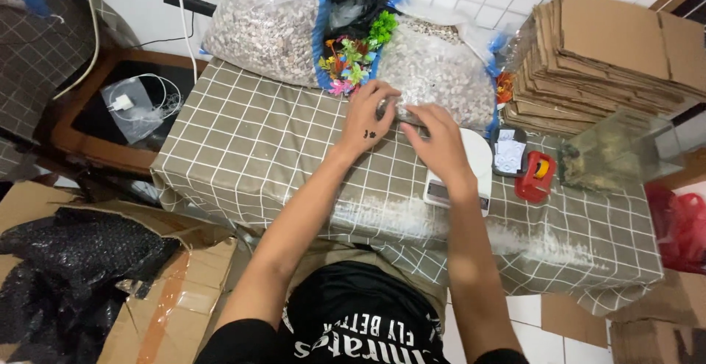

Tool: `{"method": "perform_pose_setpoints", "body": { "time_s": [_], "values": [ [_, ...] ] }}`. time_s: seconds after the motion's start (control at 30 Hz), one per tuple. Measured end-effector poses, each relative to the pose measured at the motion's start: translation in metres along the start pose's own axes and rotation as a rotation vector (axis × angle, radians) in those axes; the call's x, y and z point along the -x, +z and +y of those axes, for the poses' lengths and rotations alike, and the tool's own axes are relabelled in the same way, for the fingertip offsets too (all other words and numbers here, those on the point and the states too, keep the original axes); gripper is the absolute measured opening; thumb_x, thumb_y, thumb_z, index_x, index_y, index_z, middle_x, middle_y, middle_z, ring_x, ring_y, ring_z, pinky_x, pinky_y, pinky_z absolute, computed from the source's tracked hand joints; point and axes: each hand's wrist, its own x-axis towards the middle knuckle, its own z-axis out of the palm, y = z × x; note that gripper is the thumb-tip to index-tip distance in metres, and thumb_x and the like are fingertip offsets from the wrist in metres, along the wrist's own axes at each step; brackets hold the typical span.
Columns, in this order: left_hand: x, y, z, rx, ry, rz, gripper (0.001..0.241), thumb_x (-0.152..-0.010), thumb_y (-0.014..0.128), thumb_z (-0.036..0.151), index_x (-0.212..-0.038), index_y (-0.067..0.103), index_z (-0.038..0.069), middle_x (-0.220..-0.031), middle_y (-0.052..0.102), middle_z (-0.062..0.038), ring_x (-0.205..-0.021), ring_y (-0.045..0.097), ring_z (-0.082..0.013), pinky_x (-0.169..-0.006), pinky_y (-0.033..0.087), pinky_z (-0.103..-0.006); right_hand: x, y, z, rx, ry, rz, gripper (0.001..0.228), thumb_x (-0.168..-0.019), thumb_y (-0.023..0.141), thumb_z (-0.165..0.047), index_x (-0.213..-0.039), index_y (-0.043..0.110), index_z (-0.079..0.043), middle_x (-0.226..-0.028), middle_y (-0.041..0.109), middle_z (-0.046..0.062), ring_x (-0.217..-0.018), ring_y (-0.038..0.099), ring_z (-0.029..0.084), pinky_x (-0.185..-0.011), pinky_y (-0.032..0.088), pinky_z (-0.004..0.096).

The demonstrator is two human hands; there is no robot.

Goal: Packaging aquarium gravel into smaller bags using a scoop and weighing them on a digital scale

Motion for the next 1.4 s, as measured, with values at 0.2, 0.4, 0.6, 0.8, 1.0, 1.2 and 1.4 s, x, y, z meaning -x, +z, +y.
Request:
{"method": "perform_pose_setpoints", "body": {
  "time_s": [0.2, 0.4, 0.6, 0.8, 1.0, 1.2, 1.4],
  "values": [
    [-0.041, -0.042, -0.016, 0.042, -0.009, 0.17, 0.02, -0.094, 0.062, 0.004, -0.105, 0.072, 0.016, -0.098, 0.062, -0.006, -0.102, 0.066, -0.0313, -0.092, 0.051, -0.0383, -0.084, 0.058, 0.02, 0.069, -0.147, 0.124, 0.027, -0.095, 0.074, -0.014, -0.12, 0.072, -0.008, -0.112, 0.069, 0.013, -0.113, 0.066, 0.037, -0.097, 0.053, 0.048],
    [-0.08, -0.082, -0.077, -0.621, 0.115, 0.349, 0.024, -0.085, 0.07, 0.012, -0.108, 0.071, 0.016, -0.134, 0.056, -0.01, -0.132, 0.047, -0.0358, -0.109, 0.033, -0.0512, -0.179, 0.107, 0.033, -0.089, 0.14, 0.11, 0.047, -0.099, 0.072, -0.011, -0.143, 0.059, -0.002, -0.148, 0.051, 0.026, -0.14, 0.046, 0.047, -0.114, 0.038, 0.058],
    [-0.068, -0.084, -0.084, -0.763, -0.034, 0.26, 0.035, -0.096, 0.061, 0.021, -0.13, 0.068, 0.018, -0.155, 0.047, -0.01, -0.148, 0.039, -0.0319, -0.123, 0.019, -0.0545, -0.255, 0.155, 0.071, 0.257, 0.299, -0.218, 0.095, -0.09, 0.084, -0.037, -0.161, 0.026, -0.018, -0.167, 0.029, 0.016, -0.151, 0.028, 0.04, -0.109, 0.029, 0.07],
    [-0.066, -0.081, -0.107, -0.825, -0.076, 0.195, 0.055, -0.088, 0.077, 0.015, -0.139, 0.059, 0.026, -0.16, 0.039, -0.008, -0.147, 0.04, -0.0265, -0.126, 0.015, -0.049, -0.281, 0.172, 0.082, 0.452, 0.283, -0.238, 0.092, -0.076, 0.092, -0.036, -0.149, 0.042, -0.009, -0.121, 0.067, 0.021, -0.097, 0.065, 0.048, -0.074, 0.055, 0.056],
    [-0.067, -0.091, -0.086, -0.881, -0.015, 0.177, 0.047, -0.09, 0.066, 0.015, -0.137, 0.063, 0.02, -0.155, 0.045, -0.012, -0.144, 0.043, -0.0293, -0.123, 0.019, -0.0496, -0.271, 0.162, 0.079, 0.137, 0.258, -0.072, 0.047, -0.075, 0.066, 0.011, -0.121, 0.065, 0.0, -0.095, 0.075, 0.023, -0.088, 0.07, 0.046, -0.068, 0.053, 0.054],
    [-0.072, -0.088, -0.088, -0.962, -0.076, 0.249, 0.035, -0.108, 0.057, 0.043, -0.139, 0.061, 0.026, -0.165, 0.026, -0.014, -0.149, 0.039, -0.0305, -0.116, 0.032, -0.0426, -0.266, 0.163, 0.081, -0.014, 0.313, 0.059, 0.027, -0.076, 0.065, 0.01, -0.096, 0.06, -0.006, -0.084, 0.075, 0.014, -0.076, 0.068, 0.024, -0.064, 0.048, 0.044],
    [-0.134, -0.09, -0.11, -0.943, -0.229, 0.18, 0.071, -0.091, 0.09, 0.051, -0.148, 0.051, 0.032, -0.167, 0.02, -0.006, -0.155, 0.018, -0.029, -0.124, 0.018, -0.0582, -0.27, 0.164, 0.077, 0.238, 0.362, -0.149, 0.066, -0.087, 0.078, -0.025, -0.141, 0.045, -0.007, -0.133, 0.056, 0.017, -0.118, 0.05, 0.044, -0.091, 0.043, 0.058]
  ]
}}
